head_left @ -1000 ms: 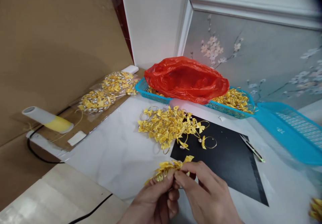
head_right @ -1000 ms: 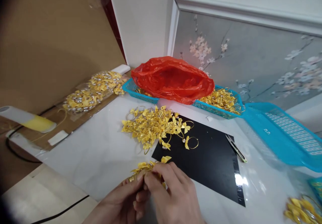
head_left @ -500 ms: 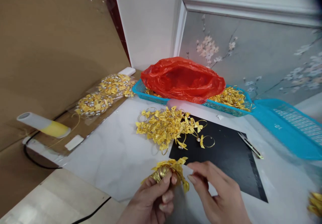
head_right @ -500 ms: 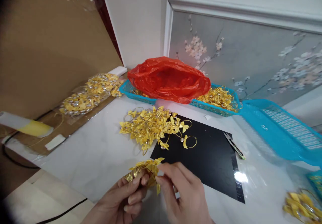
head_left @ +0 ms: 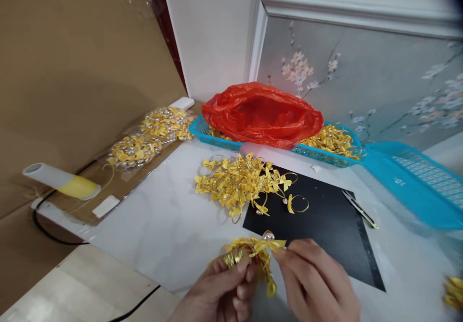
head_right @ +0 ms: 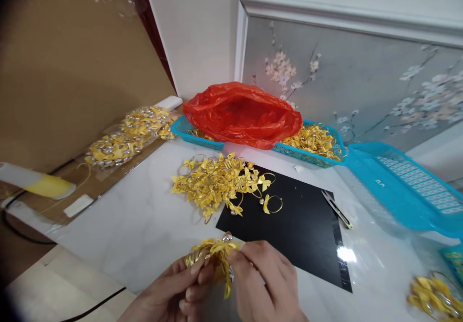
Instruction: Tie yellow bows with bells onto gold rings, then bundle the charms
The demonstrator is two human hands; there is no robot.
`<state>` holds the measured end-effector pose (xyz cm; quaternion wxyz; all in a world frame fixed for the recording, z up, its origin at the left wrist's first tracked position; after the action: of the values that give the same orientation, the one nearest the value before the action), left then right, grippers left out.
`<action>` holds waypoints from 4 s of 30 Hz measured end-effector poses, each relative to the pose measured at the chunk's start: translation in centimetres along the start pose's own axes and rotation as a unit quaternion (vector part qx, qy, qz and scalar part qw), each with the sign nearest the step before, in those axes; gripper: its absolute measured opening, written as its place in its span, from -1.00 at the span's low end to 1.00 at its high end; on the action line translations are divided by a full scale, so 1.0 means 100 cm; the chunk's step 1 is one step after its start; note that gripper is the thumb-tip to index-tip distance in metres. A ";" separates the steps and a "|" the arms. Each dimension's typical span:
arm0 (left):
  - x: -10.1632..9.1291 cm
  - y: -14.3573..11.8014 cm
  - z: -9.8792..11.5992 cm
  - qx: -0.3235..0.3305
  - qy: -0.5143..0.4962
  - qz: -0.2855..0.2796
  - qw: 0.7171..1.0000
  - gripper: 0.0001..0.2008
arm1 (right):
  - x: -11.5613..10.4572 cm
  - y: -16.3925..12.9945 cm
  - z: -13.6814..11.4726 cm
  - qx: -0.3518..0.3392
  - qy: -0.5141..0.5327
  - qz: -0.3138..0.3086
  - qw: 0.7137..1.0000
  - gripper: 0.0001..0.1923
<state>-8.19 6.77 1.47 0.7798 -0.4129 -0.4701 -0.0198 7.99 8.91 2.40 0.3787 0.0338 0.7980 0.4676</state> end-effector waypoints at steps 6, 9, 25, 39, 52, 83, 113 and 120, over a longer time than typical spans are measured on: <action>0.003 -0.003 0.002 -0.052 -0.008 -0.020 0.998 -0.74 | 0.006 -0.008 0.006 -0.027 0.016 -0.037 0.999 -0.81; 0.002 -0.003 0.002 -0.048 -0.004 -0.009 0.999 -0.77 | 0.004 -0.012 0.006 -0.025 0.011 -0.035 0.999 -0.81; 0.000 -0.006 0.004 0.023 -0.034 0.054 0.998 -0.86 | 0.000 -0.007 0.119 0.411 0.078 -0.126 0.899 -0.59; 0.002 -0.004 0.003 0.049 0.068 0.086 0.993 -0.86 | -0.021 0.002 0.091 0.314 0.028 -0.203 0.927 -0.75; 0.007 -0.005 0.006 0.047 0.093 0.082 0.991 -0.71 | -0.011 0.009 0.035 0.477 0.252 -0.167 0.825 -0.59; -0.005 -0.001 0.007 0.086 0.010 0.051 0.995 -0.72 | 0.013 0.012 -0.005 0.102 0.262 -0.206 0.937 -0.74; -0.001 -0.003 0.003 0.043 0.015 0.042 0.998 -0.91 | 0.012 0.039 0.038 0.366 0.292 -0.259 0.845 -0.77; -0.004 -0.003 0.002 0.085 0.027 0.051 0.995 -0.88 | 0.022 0.024 -0.007 0.234 0.281 -0.172 0.915 -0.82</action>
<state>-8.72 6.60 1.42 0.8246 -0.3682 -0.4266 0.0490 5.23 10.67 3.16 0.1949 -0.1486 0.9517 0.1852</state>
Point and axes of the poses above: each hand's wrist, its own y-axis towards the middle knuckle, its own x-axis out of the palm, z = x × y, the point moved 2 cm from there along y, towards the middle knuckle, and after that the axes turned 4 degrees about y, right-handed, at the moved point
